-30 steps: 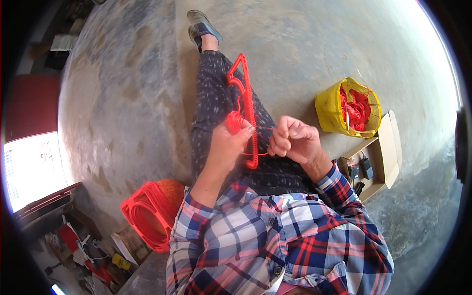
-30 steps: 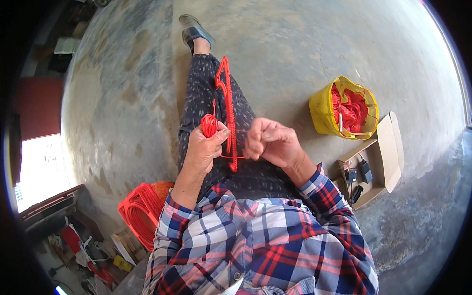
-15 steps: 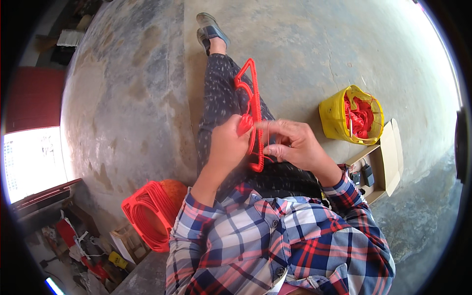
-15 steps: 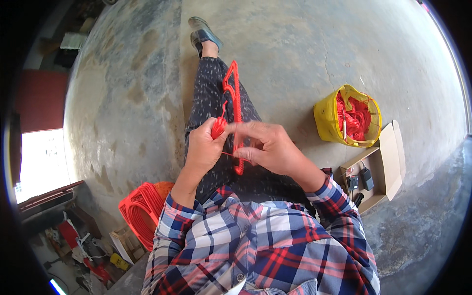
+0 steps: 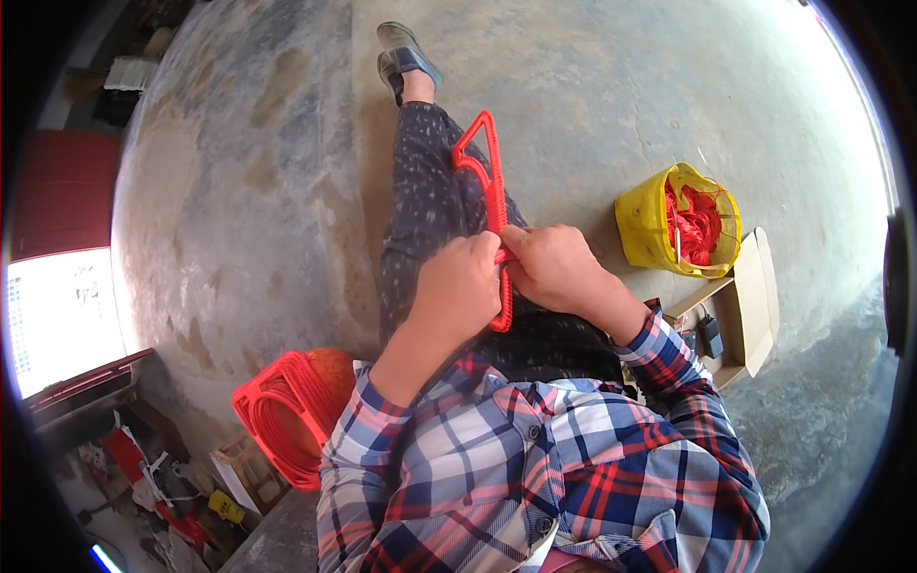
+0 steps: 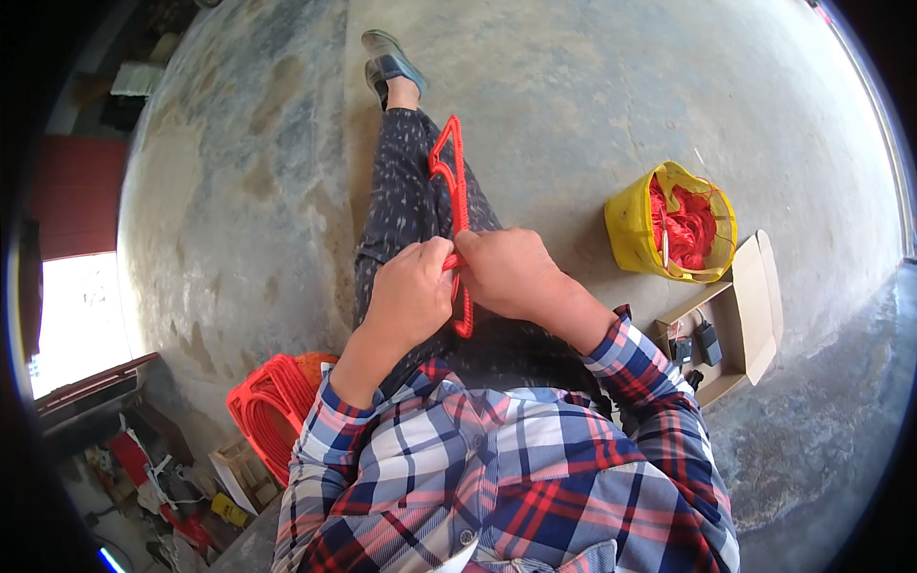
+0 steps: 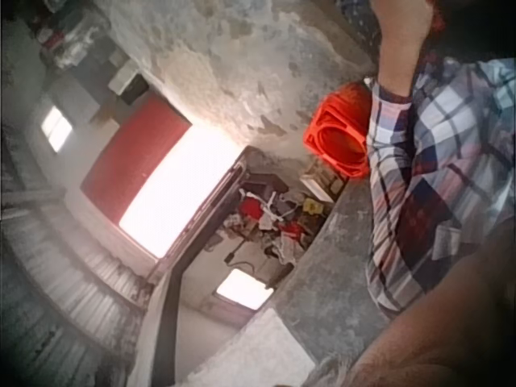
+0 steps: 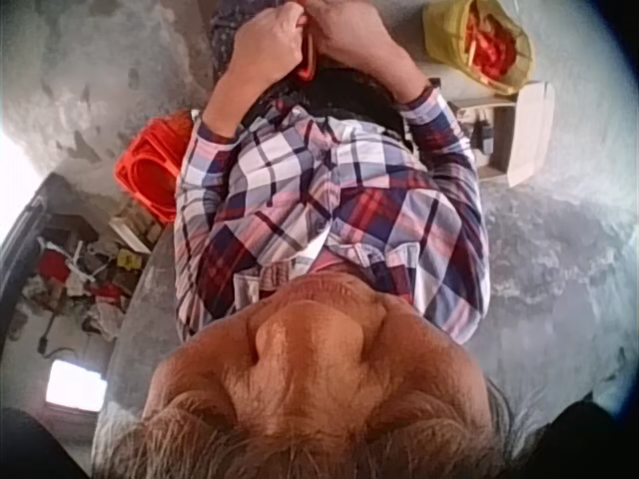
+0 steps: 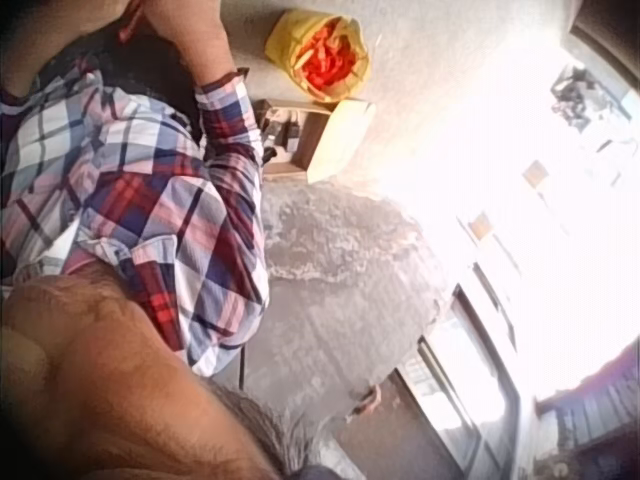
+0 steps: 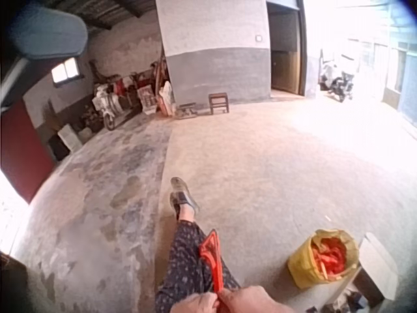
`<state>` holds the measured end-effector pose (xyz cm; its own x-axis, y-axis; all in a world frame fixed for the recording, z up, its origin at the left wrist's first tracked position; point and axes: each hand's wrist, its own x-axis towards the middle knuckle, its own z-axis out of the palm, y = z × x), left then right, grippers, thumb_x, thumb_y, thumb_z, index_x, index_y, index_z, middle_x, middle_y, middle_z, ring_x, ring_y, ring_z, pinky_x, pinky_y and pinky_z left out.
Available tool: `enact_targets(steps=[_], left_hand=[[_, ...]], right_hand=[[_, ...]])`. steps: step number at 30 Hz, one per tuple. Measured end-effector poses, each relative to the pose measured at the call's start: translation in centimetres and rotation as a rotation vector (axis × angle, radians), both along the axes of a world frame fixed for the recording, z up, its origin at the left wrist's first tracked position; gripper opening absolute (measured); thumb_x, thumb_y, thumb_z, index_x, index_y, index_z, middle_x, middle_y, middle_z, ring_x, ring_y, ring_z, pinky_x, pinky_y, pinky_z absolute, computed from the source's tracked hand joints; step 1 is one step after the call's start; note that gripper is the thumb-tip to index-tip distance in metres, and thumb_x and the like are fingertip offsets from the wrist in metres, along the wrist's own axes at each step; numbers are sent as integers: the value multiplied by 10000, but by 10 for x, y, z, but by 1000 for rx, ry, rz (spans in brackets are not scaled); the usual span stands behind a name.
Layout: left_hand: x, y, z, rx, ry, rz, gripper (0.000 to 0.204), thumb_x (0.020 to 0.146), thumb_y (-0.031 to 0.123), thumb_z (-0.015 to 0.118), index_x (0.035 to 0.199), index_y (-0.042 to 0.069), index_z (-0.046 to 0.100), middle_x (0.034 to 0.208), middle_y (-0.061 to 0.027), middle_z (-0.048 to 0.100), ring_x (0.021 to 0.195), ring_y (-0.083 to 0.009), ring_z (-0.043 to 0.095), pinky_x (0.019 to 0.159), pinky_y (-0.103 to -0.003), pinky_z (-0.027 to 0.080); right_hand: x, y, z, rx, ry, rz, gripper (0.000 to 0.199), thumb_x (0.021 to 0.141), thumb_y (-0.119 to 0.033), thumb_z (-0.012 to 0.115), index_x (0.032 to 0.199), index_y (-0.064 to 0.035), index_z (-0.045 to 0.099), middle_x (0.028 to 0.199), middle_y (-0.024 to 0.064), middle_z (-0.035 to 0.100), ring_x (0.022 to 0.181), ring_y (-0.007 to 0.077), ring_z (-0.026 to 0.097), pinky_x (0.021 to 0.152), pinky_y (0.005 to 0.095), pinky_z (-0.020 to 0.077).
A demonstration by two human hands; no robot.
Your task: The person wraps red cord around a red plastic frame by hand, cuts the cord with shears, and ties knots. After finishing the first frame, they repeat the process on a larger red plastic frame and place it into a yellow bag.
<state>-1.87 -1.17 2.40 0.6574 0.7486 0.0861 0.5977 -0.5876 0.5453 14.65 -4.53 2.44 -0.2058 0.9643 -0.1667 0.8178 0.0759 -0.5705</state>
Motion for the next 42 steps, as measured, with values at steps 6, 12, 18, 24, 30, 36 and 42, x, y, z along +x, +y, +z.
enact_targets(steps=[6,12,18,24,30,36,42], left_hand=[[5,-1,-3,137,-255,89,173,853,70,605,1020,38,574,810,-179,632,728,-374,623,630,-411,503],[9,-2,1,-734,-731,353,137,978,160,525,1022,34,556,654,77,445,538,0,364,457,-187,289],[3,-5,8,-1219,-811,287,73,955,111,529,995,50,530,681,82,437,511,11,304,449,-176,221],[-5,-4,13,-1022,-599,151,142,884,49,545,1014,-8,563,916,-1,607,807,-57,526,725,-223,432],[-1,-3,12,-775,-394,20,149,881,95,608,985,-11,608,736,-61,609,694,-81,520,656,-271,448],[2,-3,-2,-296,-64,13,95,834,62,608,876,-22,601,723,-238,603,659,-317,646,551,-338,451],[2,3,-2,-942,-650,401,131,894,87,542,921,-21,609,767,14,599,657,-52,509,582,-243,427]], right_hand=[[14,-6,-22,-525,1195,-281,180,882,-175,566,964,-45,661,759,125,677,543,190,608,482,289,445],[2,-21,-35,-753,1905,-325,147,928,-199,586,912,-54,603,743,98,654,402,114,512,363,227,363],[0,-21,-42,-910,2027,-516,133,920,-174,576,861,-55,578,629,27,540,401,81,437,365,198,336],[8,-17,-48,-843,2102,-492,80,895,-108,568,857,-43,593,609,1,503,409,33,377,355,175,286],[14,-11,-62,-893,2067,-394,55,887,-81,592,865,-33,608,629,-3,529,425,36,400,368,167,299],[12,-9,-19,-367,1223,-442,88,842,-77,671,829,-4,625,713,76,646,578,159,602,541,259,462],[-9,-31,-16,-380,1324,-459,92,901,-88,602,837,-24,583,642,54,591,499,125,551,456,231,421]])
